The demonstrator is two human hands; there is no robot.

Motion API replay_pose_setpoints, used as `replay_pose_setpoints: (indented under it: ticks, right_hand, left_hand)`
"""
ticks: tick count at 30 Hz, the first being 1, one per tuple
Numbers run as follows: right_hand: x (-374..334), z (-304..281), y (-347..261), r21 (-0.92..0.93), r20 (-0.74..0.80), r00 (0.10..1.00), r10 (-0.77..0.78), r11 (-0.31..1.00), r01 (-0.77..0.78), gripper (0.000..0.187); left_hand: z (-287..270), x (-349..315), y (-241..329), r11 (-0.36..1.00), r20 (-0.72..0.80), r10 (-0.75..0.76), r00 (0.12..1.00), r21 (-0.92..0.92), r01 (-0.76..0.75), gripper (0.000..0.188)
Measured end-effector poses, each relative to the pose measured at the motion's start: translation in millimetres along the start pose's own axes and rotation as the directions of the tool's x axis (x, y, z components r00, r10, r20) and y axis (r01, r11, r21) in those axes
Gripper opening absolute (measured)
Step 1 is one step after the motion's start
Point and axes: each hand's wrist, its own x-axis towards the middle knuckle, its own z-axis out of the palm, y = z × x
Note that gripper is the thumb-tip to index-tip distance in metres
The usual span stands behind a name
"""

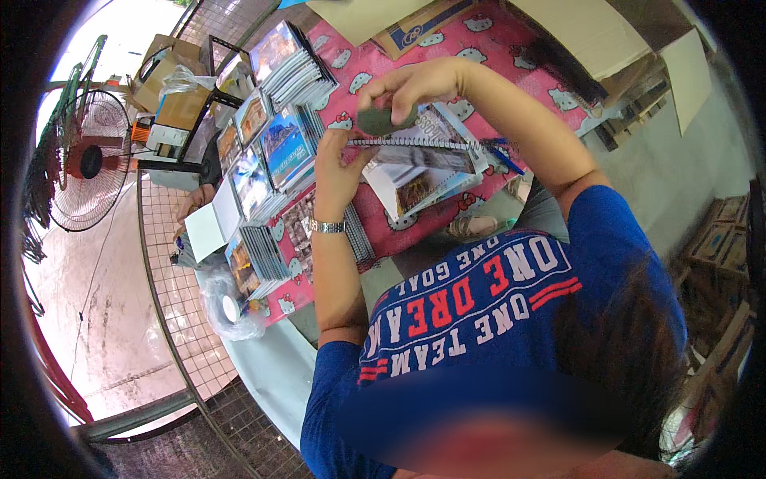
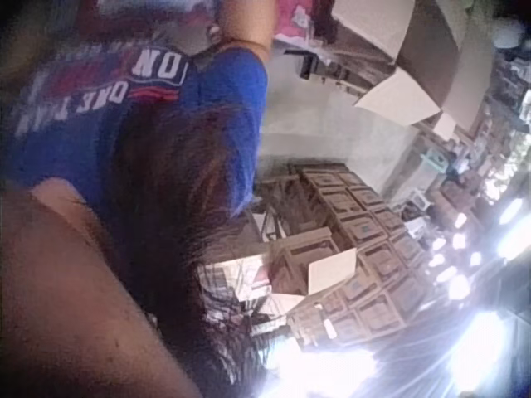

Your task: The person places printed pages onto the wire spirals of several calendars and uses a tool to crimp the ends of the wires.

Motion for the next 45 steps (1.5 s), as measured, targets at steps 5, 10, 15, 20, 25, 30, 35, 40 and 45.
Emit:
replay_pose_setpoints:
  ticks: [5,10,15,20,25,30,35,40,45]
  right_hand:
    - [6,-7,-6,-0.147,-0.022,1.000,0.015,0.989,-0.018,0.048]
    - [8,-7,5,-0.032,0.016,0.996,0.085,0.996,-0.084,0.046]
    - [3,-3,5,0.269,0.015,0.991,-0.133,0.955,0.124,0.044]
    - [3,-9,5,0.208,-0.011,0.990,-0.141,0.968,0.140,0.050]
    - [2,-6,3,0.085,-0.134,0.990,-0.040,0.995,0.052,0.046]
    - [12,-20,35,-0.043,-0.136,0.986,0.096,0.994,-0.103,0.035]
    - [-31,-42,129,-0.411,-0.810,0.578,0.098,0.609,-0.678,0.038]
    - [-103,-5,240,-0.523,-0.834,0.487,-0.260,0.654,-0.547,0.053]
    - [-136,104,216,-0.563,-0.827,0.521,-0.212,0.322,-0.761,0.054]
  left_hand:
    - [0,-3,-10,0.946,0.090,-0.254,0.963,-0.183,0.267,0.035]
    - [-5,3,6,0.956,0.084,-0.224,0.971,-0.175,0.236,0.031]
    - [2,5,6,0.917,0.083,-0.214,0.973,-0.326,0.230,0.030]
    - [6,8,-6,0.931,0.080,-0.293,0.953,-0.202,0.303,0.030]
    - [9,10,-1,0.898,0.089,-0.336,0.938,-0.269,0.348,0.031]
    - [13,5,-21,0.847,0.089,-0.341,0.936,-0.402,0.347,0.027]
    - [10,-2,-6,0.815,-0.004,-0.421,0.907,-0.440,0.377,0.022]
    - [28,-15,3,0.803,-0.212,-0.407,0.889,-0.547,0.237,0.017]
    - [37,-35,-11,0.772,-0.191,-0.482,0.855,-0.554,0.311,0.021]
